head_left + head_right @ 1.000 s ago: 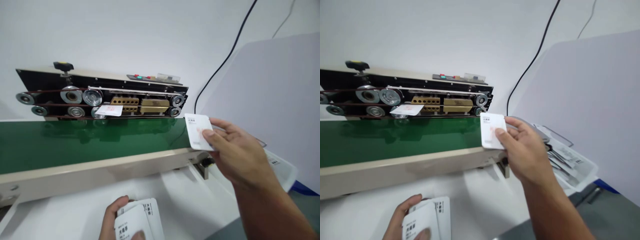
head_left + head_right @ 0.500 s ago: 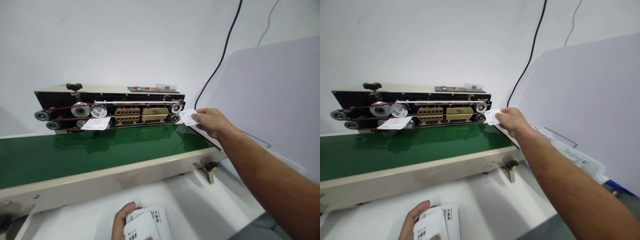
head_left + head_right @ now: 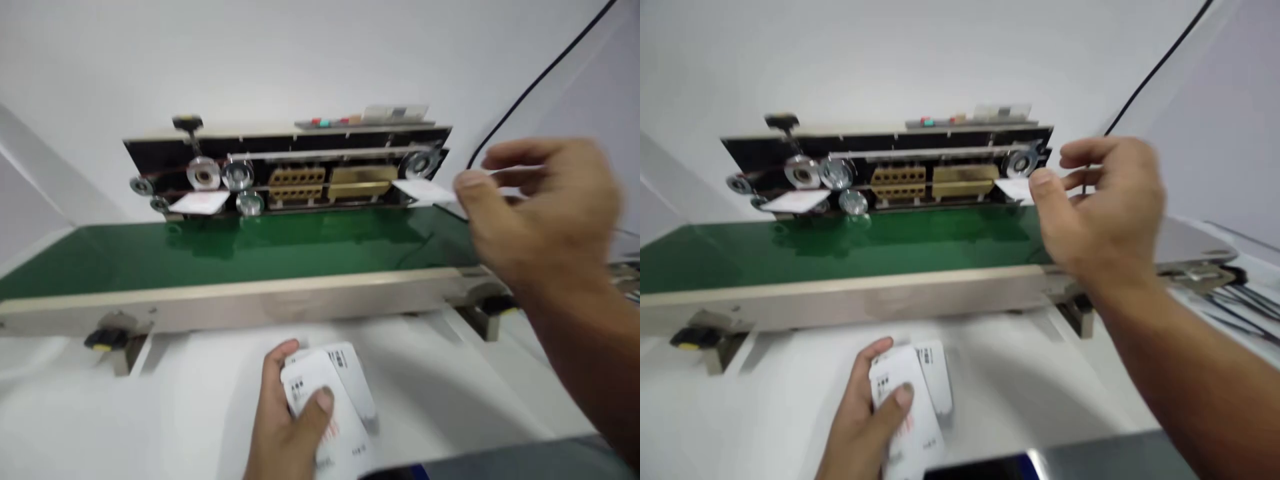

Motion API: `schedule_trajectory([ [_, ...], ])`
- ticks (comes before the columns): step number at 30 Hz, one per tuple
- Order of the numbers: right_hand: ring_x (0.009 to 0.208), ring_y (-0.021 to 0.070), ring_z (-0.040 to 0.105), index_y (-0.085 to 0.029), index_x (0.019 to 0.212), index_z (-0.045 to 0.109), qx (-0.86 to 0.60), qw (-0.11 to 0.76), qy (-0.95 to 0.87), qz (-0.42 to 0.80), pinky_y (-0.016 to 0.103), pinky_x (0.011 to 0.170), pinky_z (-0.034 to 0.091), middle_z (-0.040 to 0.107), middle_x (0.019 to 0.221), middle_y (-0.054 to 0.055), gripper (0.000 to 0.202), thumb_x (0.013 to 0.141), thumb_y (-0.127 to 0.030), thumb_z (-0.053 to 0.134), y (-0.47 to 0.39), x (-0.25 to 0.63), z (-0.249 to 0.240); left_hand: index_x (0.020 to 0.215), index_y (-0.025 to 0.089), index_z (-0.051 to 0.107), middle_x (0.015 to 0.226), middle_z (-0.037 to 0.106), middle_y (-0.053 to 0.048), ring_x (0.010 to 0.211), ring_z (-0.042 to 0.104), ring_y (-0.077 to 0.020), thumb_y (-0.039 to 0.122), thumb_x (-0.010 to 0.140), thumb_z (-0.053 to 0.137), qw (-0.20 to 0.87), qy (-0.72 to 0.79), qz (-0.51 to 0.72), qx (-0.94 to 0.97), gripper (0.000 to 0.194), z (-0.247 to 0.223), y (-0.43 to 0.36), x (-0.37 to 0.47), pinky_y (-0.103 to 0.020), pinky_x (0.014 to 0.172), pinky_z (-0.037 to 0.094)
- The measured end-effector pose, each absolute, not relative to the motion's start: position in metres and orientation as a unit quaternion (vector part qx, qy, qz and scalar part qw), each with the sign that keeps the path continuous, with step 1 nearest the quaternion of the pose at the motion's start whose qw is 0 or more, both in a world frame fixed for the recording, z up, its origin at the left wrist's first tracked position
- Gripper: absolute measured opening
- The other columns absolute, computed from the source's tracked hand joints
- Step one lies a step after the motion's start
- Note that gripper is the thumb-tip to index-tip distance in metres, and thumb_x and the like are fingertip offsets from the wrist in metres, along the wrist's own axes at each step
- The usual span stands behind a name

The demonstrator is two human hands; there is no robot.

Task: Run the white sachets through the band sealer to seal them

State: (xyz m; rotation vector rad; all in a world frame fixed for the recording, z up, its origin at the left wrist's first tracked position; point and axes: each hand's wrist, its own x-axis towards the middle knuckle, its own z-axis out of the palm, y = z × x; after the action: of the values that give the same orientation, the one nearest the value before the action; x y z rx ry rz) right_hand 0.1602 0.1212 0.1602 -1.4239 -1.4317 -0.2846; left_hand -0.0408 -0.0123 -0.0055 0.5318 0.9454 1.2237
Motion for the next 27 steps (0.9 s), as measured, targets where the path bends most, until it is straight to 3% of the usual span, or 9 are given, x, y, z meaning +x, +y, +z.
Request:
schedule_trajectory([
  [2,0.093,0.0255,0.061,-0.018,0.107,0.059,-0.501,0.493,-0.691,-0.169,0.043,0.083,0.048,0.061,0.102,0.013,0.022,0.092,-0.035,0.059,0.078,0.14,0.129,0.136,0.028,0.026,0.098,0.075,-0.004,0.077,0.072,-0.0188,0.041,0.086,0.074,0.715,0.39,0.544,0.205,0.071,0.005,-0.014,-0.045,-0.032,0.072,0.054],
  [3,0.096,0.0285,0.061,-0.021,0.107,0.056,-0.451,0.435,-0.766,-0.146,0.047,0.088,0.048,0.06,0.1,0.011,0.025,0.09,-0.038,0.062,0.057,0.13,0.112,0.135,0.029,0.027,0.098,0.074,-0.003,0.075,0.071,-0.0176,0.038,0.088,0.072,0.719,0.383,0.544,0.202,0.066,0.007,-0.014,-0.047,-0.031,0.07,0.053],
  [7,0.118,0.0341,0.052,-0.017,0.134,0.039,-0.369,0.329,-0.867,0.058,0.051,0.098,0.049,0.051,0.126,0.017,0.061,0.085,-0.042,0.068,0.01,0.104,0.048,0.132,0.029,0.037,0.083,0.069,0.003,0.067,0.062,-0.0106,0.037,0.089,0.072,0.708,0.414,0.53,0.215,0.056,0.009,-0.016,-0.053,-0.024,0.067,0.05],
  [10,0.124,0.0331,0.05,-0.017,0.14,0.035,-0.403,0.308,-0.847,0.161,0.05,0.101,0.049,0.047,0.134,0.017,0.063,0.089,-0.039,0.065,0.008,0.099,0.022,0.129,0.03,0.043,0.077,0.065,0.007,0.064,0.056,-0.008,0.043,0.087,0.072,0.702,0.428,0.53,0.206,0.052,0.008,-0.016,-0.054,-0.021,0.064,0.047],
  [15,0.115,0.0251,0.057,-0.026,0.141,0.04,-0.469,0.367,-0.77,0.228,0.041,0.098,0.054,0.053,0.128,0.01,0.054,0.093,-0.035,0.064,0.012,0.1,0.014,0.113,0.027,0.055,0.095,0.071,0.002,0.077,0.063,-0.0105,0.039,0.096,0.061,0.728,0.326,0.571,0.194,0.022,0.006,-0.012,-0.05,-0.025,0.071,0.048],
  [20,0.109,0.0168,0.064,-0.033,0.138,0.047,-0.487,0.503,-0.651,0.293,0.026,0.087,0.06,0.06,0.125,0.004,0.049,0.093,-0.026,0.065,0.006,0.091,0.007,0.119,0.029,0.05,0.098,0.071,0.003,0.075,0.064,-0.0115,0.035,0.092,0.067,0.737,0.334,0.55,0.203,0.032,0.004,-0.015,-0.049,-0.027,0.069,0.05],
  [27,0.102,0.0159,0.07,-0.033,0.124,0.058,-0.487,0.6,-0.536,0.34,0.024,0.081,0.063,0.069,0.116,0.002,0.036,0.092,-0.022,0.069,0.008,0.082,0.011,0.123,0.028,0.047,0.098,0.071,0.002,0.073,0.061,-0.0086,0.031,0.093,0.067,0.729,0.334,0.552,0.23,0.036,-0.003,-0.018,-0.049,-0.024,0.065,0.049],
])
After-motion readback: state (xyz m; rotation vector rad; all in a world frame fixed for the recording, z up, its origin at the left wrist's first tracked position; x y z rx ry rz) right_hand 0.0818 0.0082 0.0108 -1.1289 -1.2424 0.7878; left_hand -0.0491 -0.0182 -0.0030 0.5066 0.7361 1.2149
